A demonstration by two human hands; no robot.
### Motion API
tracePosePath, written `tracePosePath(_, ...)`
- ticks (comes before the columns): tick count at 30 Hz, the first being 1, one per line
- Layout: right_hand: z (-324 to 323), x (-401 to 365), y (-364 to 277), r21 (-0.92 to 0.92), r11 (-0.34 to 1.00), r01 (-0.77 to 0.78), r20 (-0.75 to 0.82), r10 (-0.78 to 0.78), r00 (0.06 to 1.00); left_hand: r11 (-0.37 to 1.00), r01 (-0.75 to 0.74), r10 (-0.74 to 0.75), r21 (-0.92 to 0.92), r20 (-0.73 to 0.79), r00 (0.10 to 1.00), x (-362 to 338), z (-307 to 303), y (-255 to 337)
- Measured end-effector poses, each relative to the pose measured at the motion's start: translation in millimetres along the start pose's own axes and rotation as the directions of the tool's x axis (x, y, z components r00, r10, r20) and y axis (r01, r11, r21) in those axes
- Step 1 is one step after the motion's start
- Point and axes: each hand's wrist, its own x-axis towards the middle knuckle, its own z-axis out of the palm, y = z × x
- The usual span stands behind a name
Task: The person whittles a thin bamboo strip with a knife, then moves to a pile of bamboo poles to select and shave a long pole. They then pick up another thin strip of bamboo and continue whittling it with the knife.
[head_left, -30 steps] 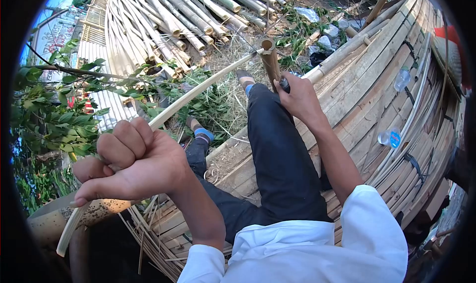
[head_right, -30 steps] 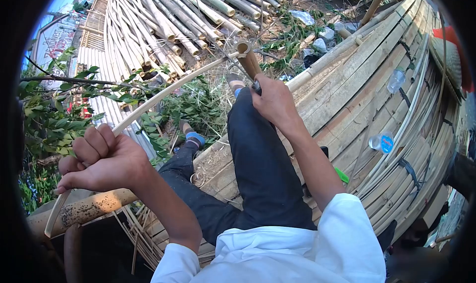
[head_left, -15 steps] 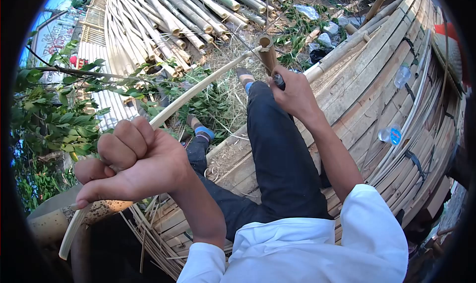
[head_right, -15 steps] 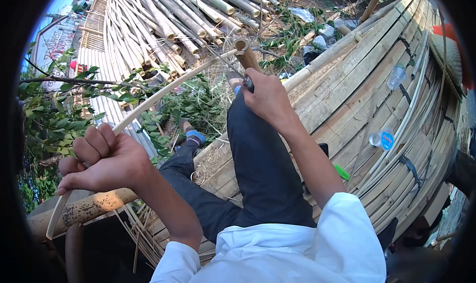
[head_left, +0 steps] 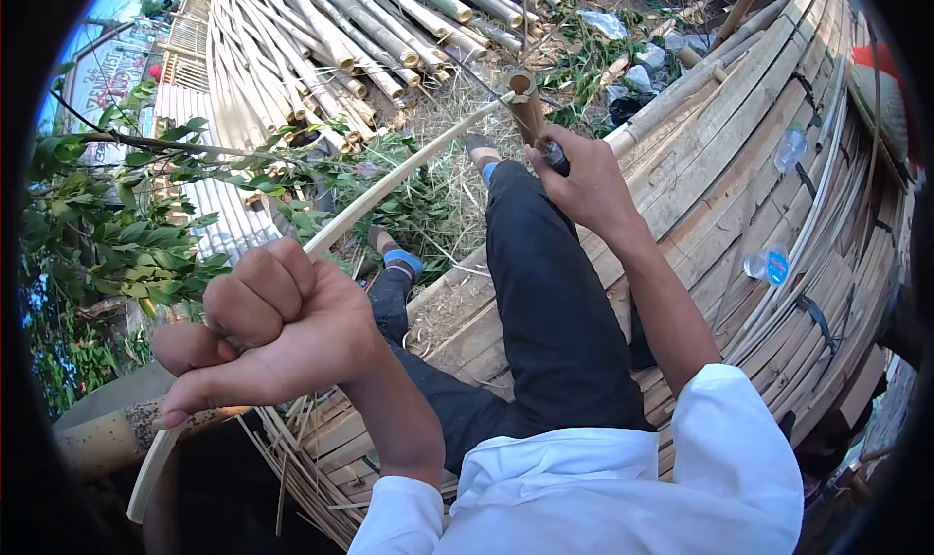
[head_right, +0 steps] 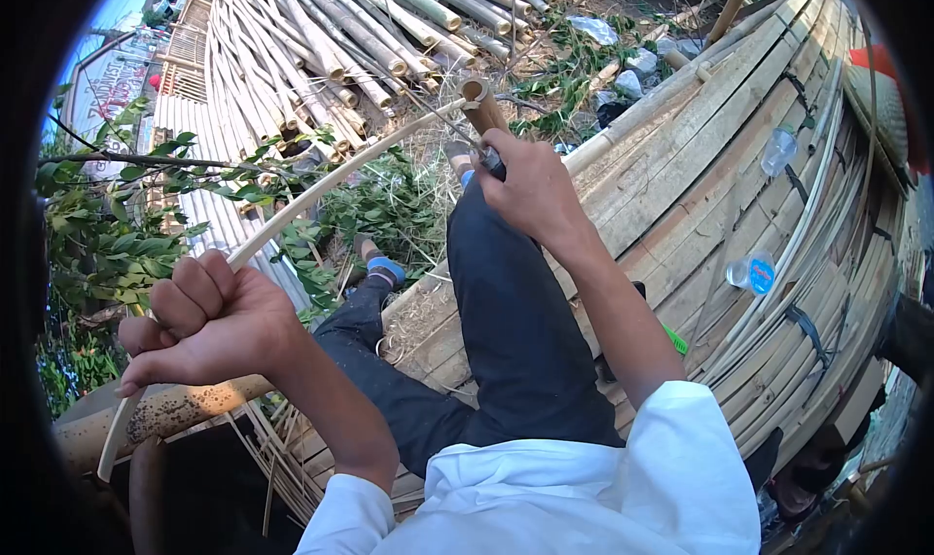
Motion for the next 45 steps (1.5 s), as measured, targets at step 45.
tracePosePath(45,8,9,14,-0.043,0.997,-0.065,0.019,0.066,0.998,0.994,-0.038,0.049,-0.107,0.104,0.993,-15,-6,1)
